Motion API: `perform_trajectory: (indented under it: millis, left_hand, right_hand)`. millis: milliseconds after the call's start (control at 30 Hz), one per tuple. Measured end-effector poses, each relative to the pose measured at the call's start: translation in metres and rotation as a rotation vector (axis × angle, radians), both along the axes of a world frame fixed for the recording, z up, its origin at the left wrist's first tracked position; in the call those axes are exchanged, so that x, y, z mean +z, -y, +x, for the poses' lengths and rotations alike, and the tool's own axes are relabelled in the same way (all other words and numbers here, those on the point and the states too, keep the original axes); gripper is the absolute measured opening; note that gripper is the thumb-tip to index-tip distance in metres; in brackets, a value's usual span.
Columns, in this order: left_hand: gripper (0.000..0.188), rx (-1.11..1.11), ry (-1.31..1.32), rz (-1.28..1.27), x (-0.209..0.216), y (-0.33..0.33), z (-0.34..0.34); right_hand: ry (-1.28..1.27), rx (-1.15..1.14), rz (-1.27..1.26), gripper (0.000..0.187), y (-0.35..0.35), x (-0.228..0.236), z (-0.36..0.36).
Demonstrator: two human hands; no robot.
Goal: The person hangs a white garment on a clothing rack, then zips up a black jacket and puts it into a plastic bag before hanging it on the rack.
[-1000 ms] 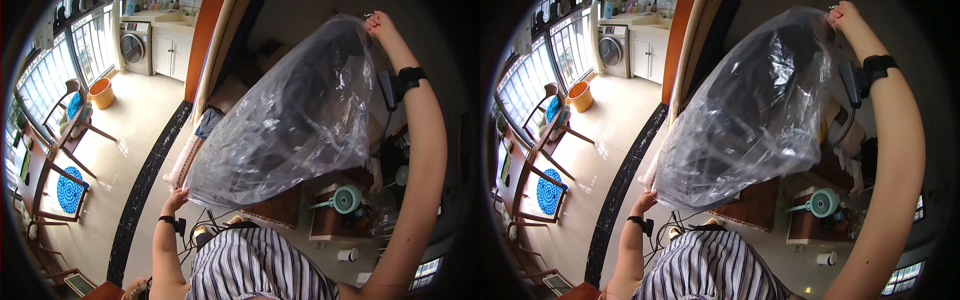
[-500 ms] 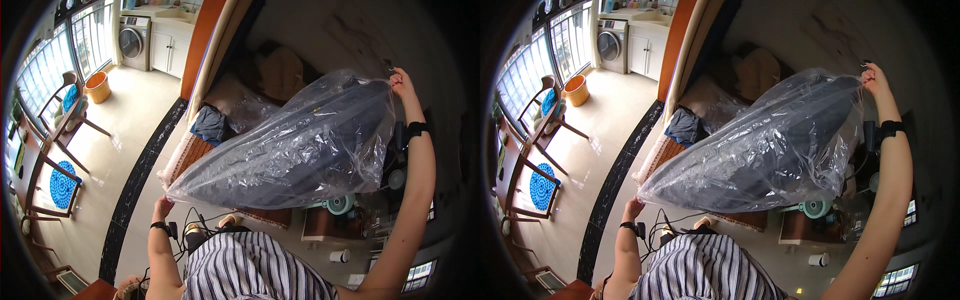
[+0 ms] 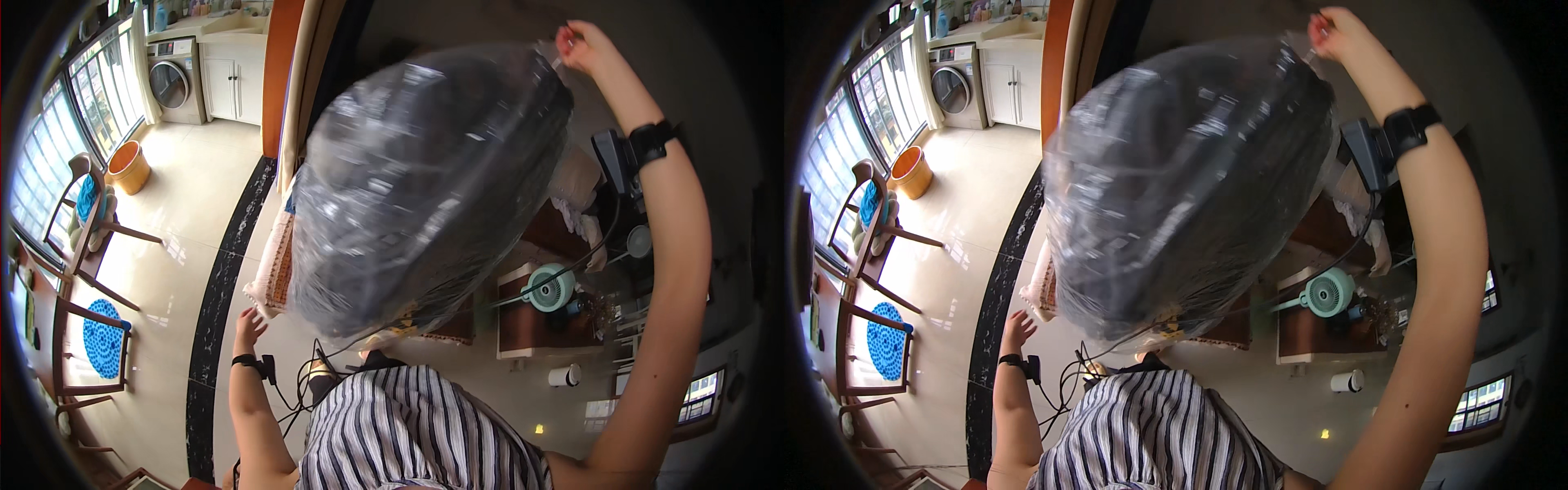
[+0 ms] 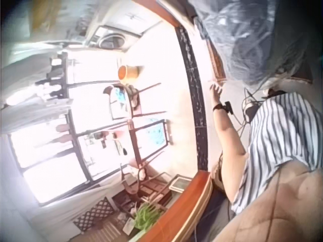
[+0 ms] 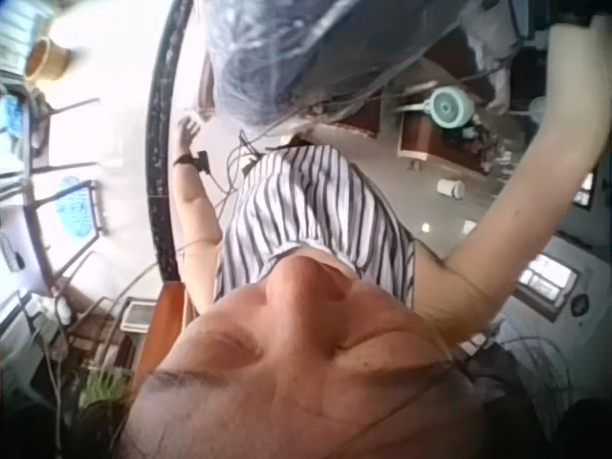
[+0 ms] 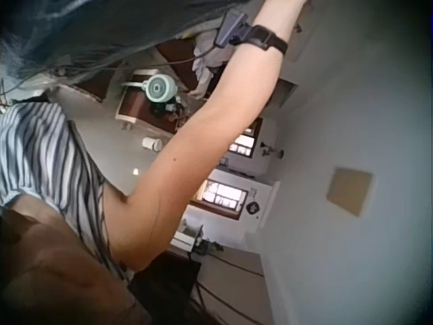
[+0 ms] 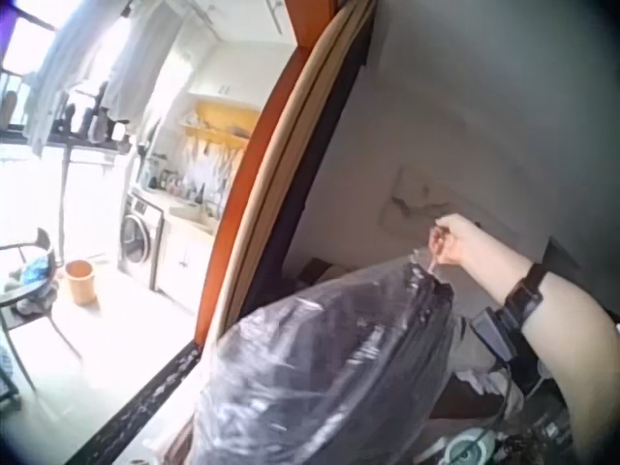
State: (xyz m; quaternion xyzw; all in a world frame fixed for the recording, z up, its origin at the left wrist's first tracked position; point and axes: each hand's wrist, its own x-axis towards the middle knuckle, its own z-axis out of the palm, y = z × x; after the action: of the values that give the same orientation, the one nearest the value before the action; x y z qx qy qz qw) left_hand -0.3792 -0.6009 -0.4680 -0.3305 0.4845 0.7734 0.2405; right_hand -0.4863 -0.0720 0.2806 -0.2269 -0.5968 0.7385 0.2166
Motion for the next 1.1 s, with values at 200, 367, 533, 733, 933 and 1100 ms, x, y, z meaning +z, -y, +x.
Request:
perform_trajectory:
  millis: [200, 367, 533, 733, 933, 1100]
  left_hand:
    - [0.041, -0.511, 0.052, 0.156, 0.016, -0.032, 0.03]
    - [0.049, -0.743, -0.004, 0.258, 0.045, -0.09, 0.035]
    - [0.052, -0.839, -0.069, 0.289, 0.072, -0.111, 0.007]
    - [0.06, -0.691, -0.141, 0.342, 0.083, -0.13, -0.025]
    - [0.048, -0.247, -0.221, 0.638, 0.089, -0.186, -0.05]
    - [0.016, -0.071, -0.207, 0.432, -0.012, -0.124, -0.039]
  right_hand:
    - [-0.075, -0.079, 0.238, 0.018, 0.131, 0.013, -0.019]
    - [-0.169, -0.147, 0.268, 0.019, 0.146, 0.048, -0.008]
    - [-0.238, -0.174, 0.29, 0.021, 0.159, 0.081, 0.008]
    - [-0.254, 0.001, 0.214, 0.021, 0.197, 0.08, 0.004]
    - [-0.24, 0.009, 0.191, 0.02, 0.146, 0.131, 0.008]
    - [-0.265, -0.032, 0.202, 0.018, 0.08, 0.141, 0.009]
